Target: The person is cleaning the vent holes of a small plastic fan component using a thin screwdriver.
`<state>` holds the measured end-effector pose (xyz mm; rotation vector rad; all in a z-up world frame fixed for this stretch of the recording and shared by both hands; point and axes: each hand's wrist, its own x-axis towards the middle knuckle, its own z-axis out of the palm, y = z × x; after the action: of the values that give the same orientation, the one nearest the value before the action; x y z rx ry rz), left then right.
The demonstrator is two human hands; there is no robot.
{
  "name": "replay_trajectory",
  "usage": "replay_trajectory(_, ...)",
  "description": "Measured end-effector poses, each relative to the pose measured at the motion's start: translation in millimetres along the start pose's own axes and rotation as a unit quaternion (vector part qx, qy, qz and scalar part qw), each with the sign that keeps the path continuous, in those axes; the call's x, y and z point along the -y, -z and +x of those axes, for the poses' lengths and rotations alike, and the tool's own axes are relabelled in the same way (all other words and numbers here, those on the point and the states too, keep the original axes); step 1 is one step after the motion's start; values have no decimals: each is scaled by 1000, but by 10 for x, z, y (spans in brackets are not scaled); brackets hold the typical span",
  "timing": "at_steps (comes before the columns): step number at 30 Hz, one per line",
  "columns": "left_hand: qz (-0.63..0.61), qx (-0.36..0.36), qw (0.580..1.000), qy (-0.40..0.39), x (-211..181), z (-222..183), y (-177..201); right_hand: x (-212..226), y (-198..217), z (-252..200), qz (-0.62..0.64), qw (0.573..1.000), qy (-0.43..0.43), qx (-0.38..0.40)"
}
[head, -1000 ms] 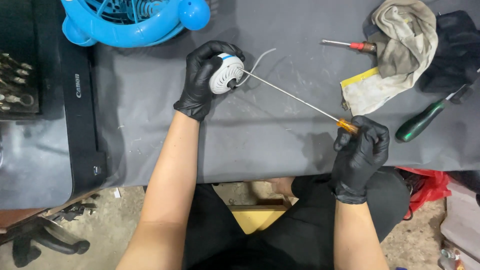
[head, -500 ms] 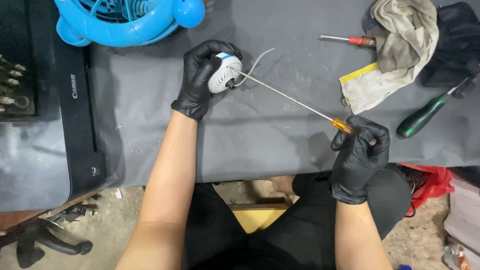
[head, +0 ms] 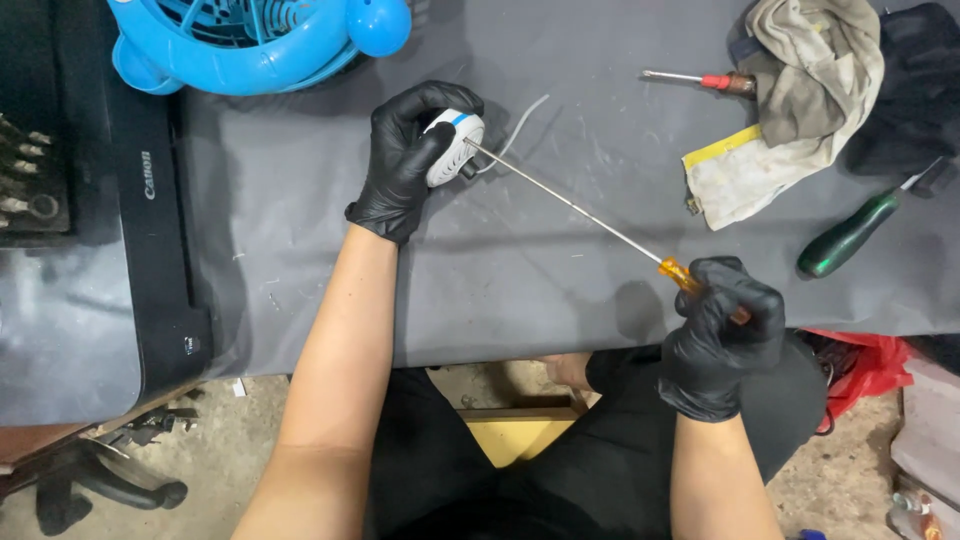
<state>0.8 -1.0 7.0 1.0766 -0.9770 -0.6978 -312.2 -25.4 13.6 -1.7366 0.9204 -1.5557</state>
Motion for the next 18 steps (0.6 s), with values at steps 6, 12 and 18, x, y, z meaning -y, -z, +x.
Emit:
replay_trajectory(6, 11, 0, 1000, -10, 19, -1, 0, 9, 166, -135, -18, 998, -20, 65)
replay_trajectory(12, -2, -1, 1000, 7, 40, -9, 22, 118, 172, -29, -19, 990, 56, 124)
replay_trajectory(18, -91, -3, 994, 60, -34, -34, -10, 384, 117, 191, -58, 971, 59, 225)
